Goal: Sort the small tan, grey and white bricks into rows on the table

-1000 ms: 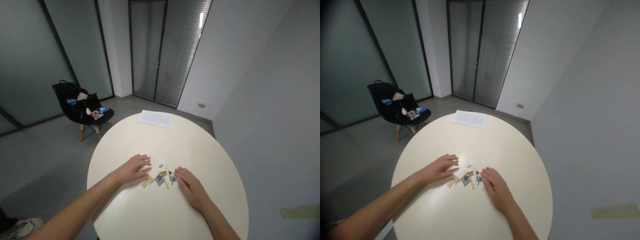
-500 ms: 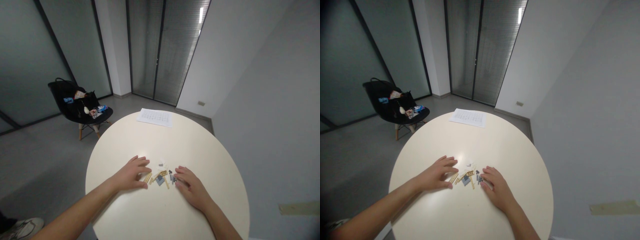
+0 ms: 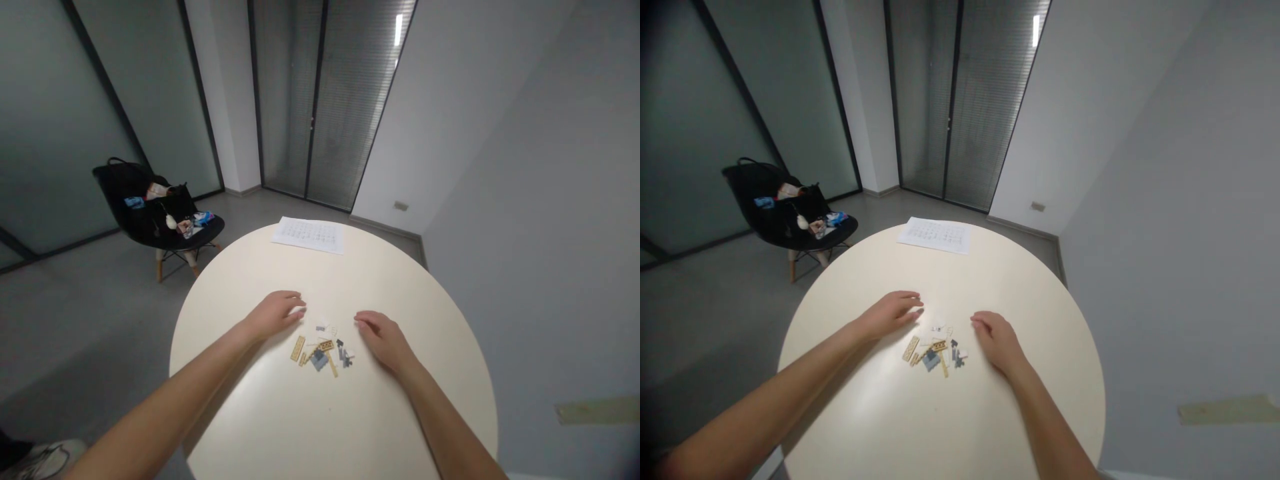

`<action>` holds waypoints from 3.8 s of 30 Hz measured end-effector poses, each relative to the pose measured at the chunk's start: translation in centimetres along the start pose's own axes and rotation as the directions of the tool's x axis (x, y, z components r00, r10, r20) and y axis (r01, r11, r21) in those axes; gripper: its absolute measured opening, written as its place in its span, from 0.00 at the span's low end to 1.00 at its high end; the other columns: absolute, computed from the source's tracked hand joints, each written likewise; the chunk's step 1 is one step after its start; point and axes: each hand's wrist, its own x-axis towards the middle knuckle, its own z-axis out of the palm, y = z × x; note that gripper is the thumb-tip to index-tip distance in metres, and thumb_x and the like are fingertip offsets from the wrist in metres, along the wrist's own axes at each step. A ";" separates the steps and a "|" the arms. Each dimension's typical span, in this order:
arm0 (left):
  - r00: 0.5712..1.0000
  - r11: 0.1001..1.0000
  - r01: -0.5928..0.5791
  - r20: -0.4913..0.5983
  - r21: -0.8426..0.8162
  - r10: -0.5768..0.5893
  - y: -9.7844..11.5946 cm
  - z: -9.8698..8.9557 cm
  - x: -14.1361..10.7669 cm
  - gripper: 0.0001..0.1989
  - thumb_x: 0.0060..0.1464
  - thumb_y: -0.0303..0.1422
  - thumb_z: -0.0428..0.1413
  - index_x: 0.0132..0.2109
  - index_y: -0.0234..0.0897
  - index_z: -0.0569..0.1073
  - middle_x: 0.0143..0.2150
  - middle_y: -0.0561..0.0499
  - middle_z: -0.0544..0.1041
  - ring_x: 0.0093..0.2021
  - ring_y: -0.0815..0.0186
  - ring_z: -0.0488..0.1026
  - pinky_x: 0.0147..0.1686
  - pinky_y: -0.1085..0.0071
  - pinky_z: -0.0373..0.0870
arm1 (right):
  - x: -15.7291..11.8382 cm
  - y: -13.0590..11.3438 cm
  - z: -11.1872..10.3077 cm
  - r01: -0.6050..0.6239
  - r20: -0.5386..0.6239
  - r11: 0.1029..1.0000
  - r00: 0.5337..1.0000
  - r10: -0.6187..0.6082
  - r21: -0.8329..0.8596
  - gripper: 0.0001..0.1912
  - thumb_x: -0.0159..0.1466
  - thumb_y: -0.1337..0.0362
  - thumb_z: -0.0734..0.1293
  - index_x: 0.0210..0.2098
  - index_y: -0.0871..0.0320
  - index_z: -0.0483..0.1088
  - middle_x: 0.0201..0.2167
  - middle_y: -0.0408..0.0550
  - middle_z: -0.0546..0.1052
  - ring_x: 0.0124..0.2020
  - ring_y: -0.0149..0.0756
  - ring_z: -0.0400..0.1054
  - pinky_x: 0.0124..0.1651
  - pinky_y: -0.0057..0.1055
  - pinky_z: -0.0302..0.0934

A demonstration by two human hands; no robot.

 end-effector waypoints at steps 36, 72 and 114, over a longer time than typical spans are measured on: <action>0.998 0.951 -0.029 -0.064 -0.308 0.010 0.7 3.2 4.4 0.07 0.54 0.37 0.61 0.33 0.39 0.80 0.34 0.49 0.80 0.42 0.62 0.75 0.48 0.67 0.66 | 0.8 -0.1 1.3 0.147 -0.014 0.963 0.988 -0.154 -0.224 0.11 0.64 0.61 0.63 0.40 0.53 0.77 0.45 0.52 0.78 0.49 0.45 0.69 0.56 0.46 0.59; 0.993 0.785 0.117 0.086 -0.608 -0.082 0.3 3.0 2.9 0.09 0.55 0.35 0.58 0.41 0.38 0.80 0.40 0.48 0.79 0.41 0.64 0.74 0.42 0.71 0.67 | 3.3 4.6 -2.9 -0.416 0.052 0.794 0.896 0.440 0.444 0.10 0.55 0.57 0.67 0.26 0.57 0.68 0.22 0.47 0.77 0.23 0.34 0.70 0.28 0.29 0.63; 0.995 0.856 0.102 0.041 -0.507 -0.094 0.9 2.9 3.2 0.08 0.56 0.31 0.55 0.39 0.37 0.80 0.37 0.48 0.78 0.38 0.65 0.73 0.38 0.72 0.67 | 6.9 6.3 -1.6 -0.344 -0.134 0.932 0.935 0.328 -0.120 0.13 0.59 0.56 0.63 0.34 0.55 0.77 0.34 0.49 0.80 0.35 0.38 0.71 0.40 0.33 0.61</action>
